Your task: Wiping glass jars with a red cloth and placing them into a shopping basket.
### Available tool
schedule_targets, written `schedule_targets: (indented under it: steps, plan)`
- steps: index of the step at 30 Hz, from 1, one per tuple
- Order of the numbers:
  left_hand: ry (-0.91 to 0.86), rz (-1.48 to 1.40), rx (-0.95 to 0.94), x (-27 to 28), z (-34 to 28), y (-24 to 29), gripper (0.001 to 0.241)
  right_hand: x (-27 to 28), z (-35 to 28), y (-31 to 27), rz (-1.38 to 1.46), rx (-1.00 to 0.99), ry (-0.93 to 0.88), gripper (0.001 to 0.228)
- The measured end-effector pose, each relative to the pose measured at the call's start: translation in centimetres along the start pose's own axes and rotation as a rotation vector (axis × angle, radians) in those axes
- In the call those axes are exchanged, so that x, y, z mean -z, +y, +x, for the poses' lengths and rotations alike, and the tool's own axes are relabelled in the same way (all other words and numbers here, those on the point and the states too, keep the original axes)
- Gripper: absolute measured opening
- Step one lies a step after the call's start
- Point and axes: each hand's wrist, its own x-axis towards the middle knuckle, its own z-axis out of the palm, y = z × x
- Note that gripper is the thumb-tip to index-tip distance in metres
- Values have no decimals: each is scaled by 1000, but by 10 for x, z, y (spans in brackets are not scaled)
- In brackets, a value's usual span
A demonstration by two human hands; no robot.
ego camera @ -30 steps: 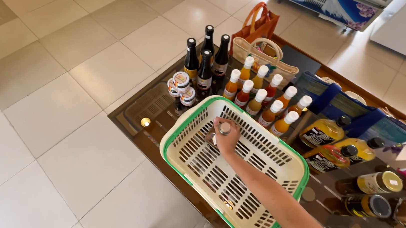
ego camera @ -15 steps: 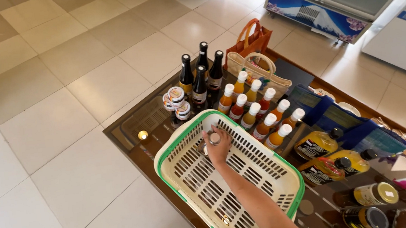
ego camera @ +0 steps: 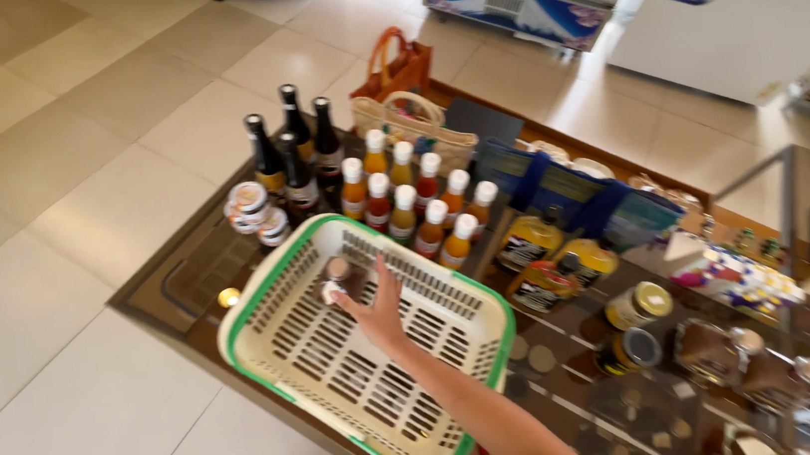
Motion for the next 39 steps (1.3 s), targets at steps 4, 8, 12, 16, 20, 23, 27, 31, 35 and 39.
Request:
schedule_targets:
  steps: [4, 8, 12, 16, 20, 23, 27, 31, 35, 39]
  plan:
    - [-41, -14, -60, -43, 73, -77, 73, 70, -66, -37, 257, 54, -77, 95]
    - [-175, -616, 202, -46, 78, -77, 70, 164, -166, -88, 323, 269, -76, 77]
    - [4, -368, 201, -28, 88, -52, 65, 225, -251, -52, 261, 277, 10, 73]
    - [58, -185, 276, -48, 76, -78, 66, 277, -303, 0, 159, 120, 167, 71]
    - [58, -279, 245, -39, 86, -63, 53, 333, -333, 38, 109, 1, 366, 73]
    - [23, -380, 291, -34, 87, -53, 42, 375, -352, 69, -192, -62, 704, 75]
    - [61, -377, 289, -33, 93, -45, 40, 434, -365, 147, -391, -12, 1092, 90]
    - [99, -295, 341, -40, 87, -56, 39, 467, -368, 219, -385, -53, 1125, 107]
    - [173, -311, 258, -38, 92, -45, 40, 487, -363, 256, -443, -113, 1032, 93]
    - [163, -281, 280, -34, 91, -35, 41, 493, -360, 267, -469, -188, 1041, 75]
